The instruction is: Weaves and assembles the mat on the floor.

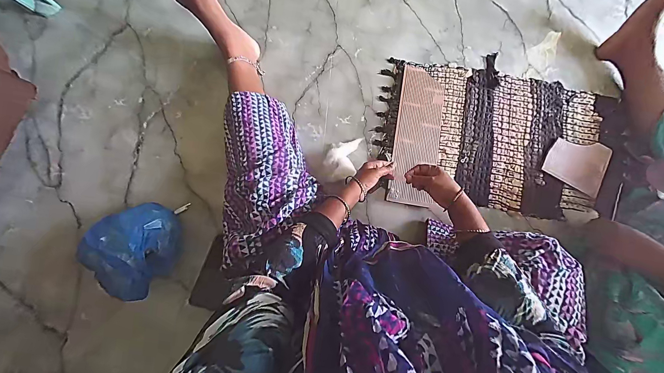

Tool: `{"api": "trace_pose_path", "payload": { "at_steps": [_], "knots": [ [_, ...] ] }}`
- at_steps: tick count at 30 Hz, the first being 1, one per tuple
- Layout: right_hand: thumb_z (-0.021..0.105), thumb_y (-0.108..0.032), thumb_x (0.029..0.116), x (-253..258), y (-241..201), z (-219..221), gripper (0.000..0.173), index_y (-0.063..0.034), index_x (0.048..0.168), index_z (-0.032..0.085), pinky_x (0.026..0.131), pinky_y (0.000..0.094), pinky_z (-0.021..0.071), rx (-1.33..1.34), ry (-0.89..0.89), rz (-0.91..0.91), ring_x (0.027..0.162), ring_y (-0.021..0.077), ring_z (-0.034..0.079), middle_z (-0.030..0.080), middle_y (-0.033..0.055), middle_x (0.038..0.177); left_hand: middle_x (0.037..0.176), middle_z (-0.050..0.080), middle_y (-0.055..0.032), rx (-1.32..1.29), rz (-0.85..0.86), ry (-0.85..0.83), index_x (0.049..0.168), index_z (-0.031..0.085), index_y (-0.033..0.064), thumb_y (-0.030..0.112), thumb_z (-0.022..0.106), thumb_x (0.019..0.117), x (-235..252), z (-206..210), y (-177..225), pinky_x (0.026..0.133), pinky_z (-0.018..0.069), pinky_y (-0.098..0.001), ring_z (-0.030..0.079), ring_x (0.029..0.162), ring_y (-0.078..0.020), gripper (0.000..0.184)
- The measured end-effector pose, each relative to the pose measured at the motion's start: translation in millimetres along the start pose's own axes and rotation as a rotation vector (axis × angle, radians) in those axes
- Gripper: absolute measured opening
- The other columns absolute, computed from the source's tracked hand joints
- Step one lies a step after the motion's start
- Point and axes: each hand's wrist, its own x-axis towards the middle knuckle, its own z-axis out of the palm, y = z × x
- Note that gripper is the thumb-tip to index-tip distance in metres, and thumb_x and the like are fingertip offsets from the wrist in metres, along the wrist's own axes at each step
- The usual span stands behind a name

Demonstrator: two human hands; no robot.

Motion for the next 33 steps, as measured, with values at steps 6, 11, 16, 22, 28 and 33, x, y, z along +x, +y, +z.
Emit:
{"api": "trace_pose_path", "payload": {
  "at_steps": [6, 11, 16, 22, 28, 33],
  "knots": [
    [0.057, 0.002, 0.0963, 5.1, 0.7, -7.3, 0.012, -0.0023, 0.093, 0.067, 0.062, 0.019, 0.0473, 0.0, -0.062, -0.003, 0.065, -0.0001, 0.056, 0.066, -0.0046, 0.077, 0.071, 0.056, 0.0008, -0.031, -0.048, -0.045, 0.102, 0.066, -0.0023, 0.005, 0.059, 0.1025, 0.1, 0.3, 2.7, 0.044, 0.0273, -0.017, 0.033, 0.048, -0.0003, 0.01],
    [0.066, -0.007, 0.0987, 11.3, 13.4, -3.4, 0.021, 0.0002, 0.118, 0.066, 0.065, 0.0223, 0.0476, 0.03, -0.037, 0.034, 0.07, 0.0036, 0.056, 0.068, 0.0007, 0.09, 0.079, 0.06, -0.0027, -0.035, -0.06, 0.102, 0.107, 0.068, -0.0022, 0.007, 0.066, 0.0998, 4.3, 6.3, -0.9, 0.051, 0.0335, -0.0202, 0.039, 0.056, -0.0032, 0.012],
    [0.065, 0.001, 0.0953, 14.9, 11.3, 3.6, 0.006, 0.0049, 0.097, 0.069, 0.064, 0.0213, 0.0469, -0.002, 0.129, -0.007, 0.064, 0.002, 0.054, 0.065, 0.0008, 0.077, 0.105, 0.069, -0.0121, 0.072, 0.087, 0.109, 0.116, 0.069, -0.002, 0.012, 0.068, 0.0996, 0.5, 7.0, -19.7, 0.081, 0.0505, -0.0342, 0.059, 0.087, -0.0137, 0.021],
    [0.068, -0.007, 0.0966, 20.8, 16.0, -10.8, 0.017, 0.0058, 0.106, 0.073, 0.092, 0.0518, 0.0534, -0.396, 0.211, -0.078, 0.094, 0.0299, 0.07, 0.073, 0.0207, 0.099, 0.126, 0.069, -0.0223, 0.339, 0.274, 0.177, 0.134, 0.064, -0.0014, 0.025, 0.057, 0.1074, 22.7, 13.1, -35.7, 0.104, 0.0493, -0.051, 0.066, 0.117, -0.0336, 0.038],
    [0.073, -0.011, 0.09, 26.6, 27.7, -8.1, 0.043, -0.0041, 0.132, 0.067, 0.098, 0.0623, 0.049, -0.73, 0.361, -0.094, 0.116, 0.0447, 0.063, 0.065, 0.0264, 0.126, 0.129, 0.067, -0.0214, 0.826, 0.332, 0.196, 0.136, 0.067, 0.0095, 0.015, 0.045, 0.1103, 23.5, 12.7, -32.4, 0.099, 0.0518, -0.0573, 0.066, 0.117, -0.0387, 0.035],
    [0.083, -0.018, 0.0829, 31.5, 36.6, -11.2, 0.059, -0.0059, 0.137, 0.063, 0.097, 0.0626, 0.0494, -0.73, 0.438, -0.092, 0.117, 0.0447, 0.062, 0.063, 0.0267, 0.127, 0.119, 0.069, -0.0223, 0.876, 0.413, 0.189, 0.13, 0.073, 0.0126, 0.012, 0.054, 0.106, 22.3, 12.6, -33.5, 0.091, 0.0546, -0.0557, 0.07, 0.104, -0.0375, 0.031]
  ]
}}
